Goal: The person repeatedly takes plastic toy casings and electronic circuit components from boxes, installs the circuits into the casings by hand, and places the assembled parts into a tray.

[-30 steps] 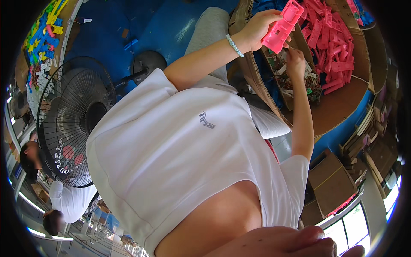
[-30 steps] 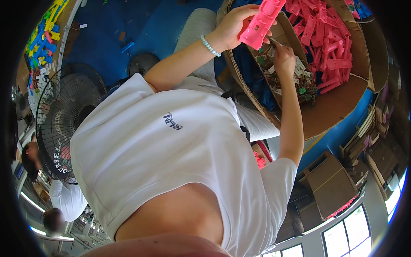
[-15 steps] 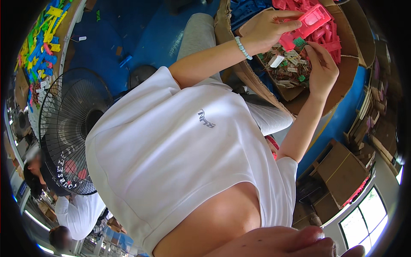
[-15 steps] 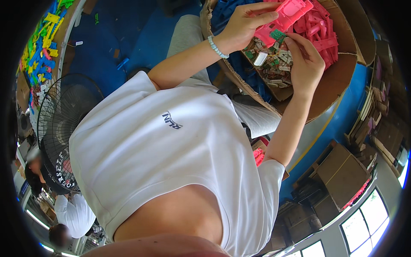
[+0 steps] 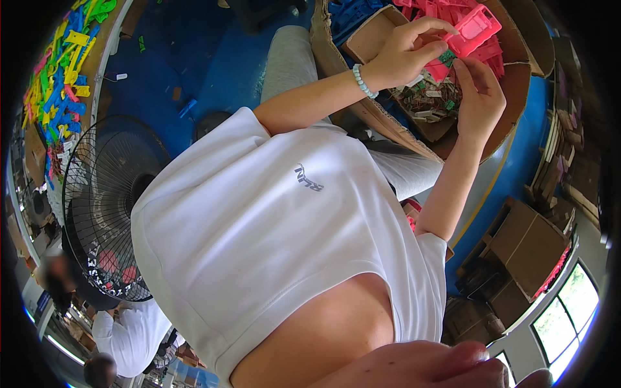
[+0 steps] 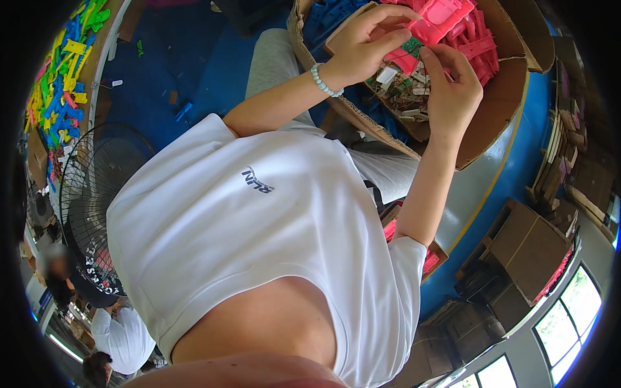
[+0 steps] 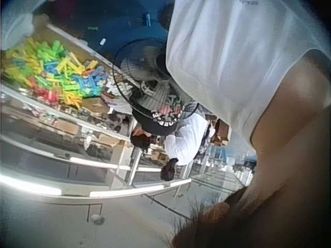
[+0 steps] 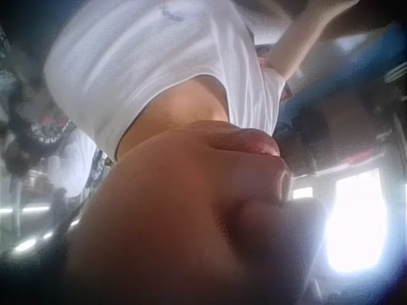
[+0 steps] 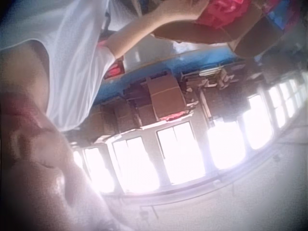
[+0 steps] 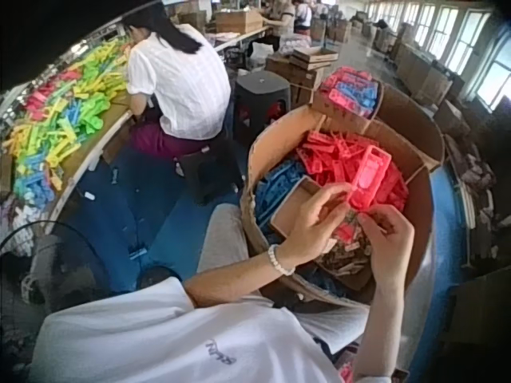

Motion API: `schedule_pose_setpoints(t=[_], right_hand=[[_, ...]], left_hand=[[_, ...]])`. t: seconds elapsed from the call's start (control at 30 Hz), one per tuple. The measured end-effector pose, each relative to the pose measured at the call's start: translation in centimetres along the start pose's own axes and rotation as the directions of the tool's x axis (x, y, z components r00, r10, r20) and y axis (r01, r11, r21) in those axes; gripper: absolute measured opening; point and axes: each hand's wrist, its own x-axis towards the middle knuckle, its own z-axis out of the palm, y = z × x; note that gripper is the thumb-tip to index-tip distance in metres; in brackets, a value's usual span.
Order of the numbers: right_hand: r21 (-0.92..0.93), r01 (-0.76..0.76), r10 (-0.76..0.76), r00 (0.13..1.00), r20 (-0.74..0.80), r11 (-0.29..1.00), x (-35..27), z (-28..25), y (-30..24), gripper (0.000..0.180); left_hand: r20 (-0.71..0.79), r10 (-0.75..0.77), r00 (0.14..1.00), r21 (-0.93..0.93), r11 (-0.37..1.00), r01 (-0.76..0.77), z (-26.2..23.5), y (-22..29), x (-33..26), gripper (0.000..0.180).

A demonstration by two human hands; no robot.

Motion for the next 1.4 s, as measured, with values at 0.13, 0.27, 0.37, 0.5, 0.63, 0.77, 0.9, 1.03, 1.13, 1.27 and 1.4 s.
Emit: schedule_pose_setpoints(t=[0.13,0.27,0.37,0.5,0.63,0.77,0.9,1.03,1.13,1.27,1.4], right_hand=[[0.13,0.013,-0.011,1.0,-0.011,0.991,-0.2,-0.1,0.0,0.022],[0.28,-0.069,0.074,0.997,-0.008,0.957,-0.4,-0.2,0.0,0.026],[0.318,-0.029,0.025,1.0,0.016,0.948,-0.3,-0.3,0.7,0.026],[0.39,-0.016,0.044,0.997,-0.062,0.921,-0.5,-1.0,2.0,0.022],[0.409,0.018,-0.032,0.999,0.029,0.912,-1.8,-2.7,3.1,0.022],[0.201,-0.223,0.139,0.921,0.363,0.954,-3.7,-2.3,6.1,0.021],[-0.012,0.001,0.0,0.996,0.085,1.0,-4.2,-2.5,4.4,0.013],[-0.647,0.491,-0.738,0.654,-0.168,0.583,-1.9,-3.9,1.4,0.011],[-0.579,0.599,-0.822,0.505,-0.262,0.553,-0.9,-3.2,-0.8,0.013],[-0.668,0.617,-0.884,0.445,-0.142,0.418,0.1,-3.6,-2.1,0.017],[-0.636,0.672,-0.871,0.491,0.0,0.379,0.4,-3.9,-2.1,0.023]], left_hand=[[0.016,-0.017,1.0,0.047,0.999,0.016,0.1,0.4,-0.3,0.021],[0.058,-0.142,0.988,-0.022,0.989,0.143,0.1,0.6,-0.9,0.019],[-0.046,-0.092,0.995,-0.177,0.981,0.082,0.8,0.0,-0.7,0.016],[-0.062,-0.215,0.975,-0.384,0.907,0.176,1.6,0.1,-0.2,0.019],[0.054,-0.131,0.99,-0.397,0.907,0.141,1.0,0.6,1.8,0.026],[0.129,-0.169,0.977,-0.496,0.842,0.211,0.8,1.4,2.2,0.037],[-0.025,-0.219,0.975,-0.382,0.904,0.194,1.3,3.5,2.4,0.041],[0.108,-0.242,0.964,-0.248,0.933,0.262,0.0,0.0,1.5,0.032],[0.173,-0.426,0.888,-0.187,0.871,0.454,1.9,2.4,-0.6,0.041],[0.356,-0.341,0.87,-0.068,0.919,0.388,2.7,4.5,-2.4,0.042],[0.334,-0.386,0.86,-0.042,0.905,0.423,2.2,4.7,-3.1,0.04]])
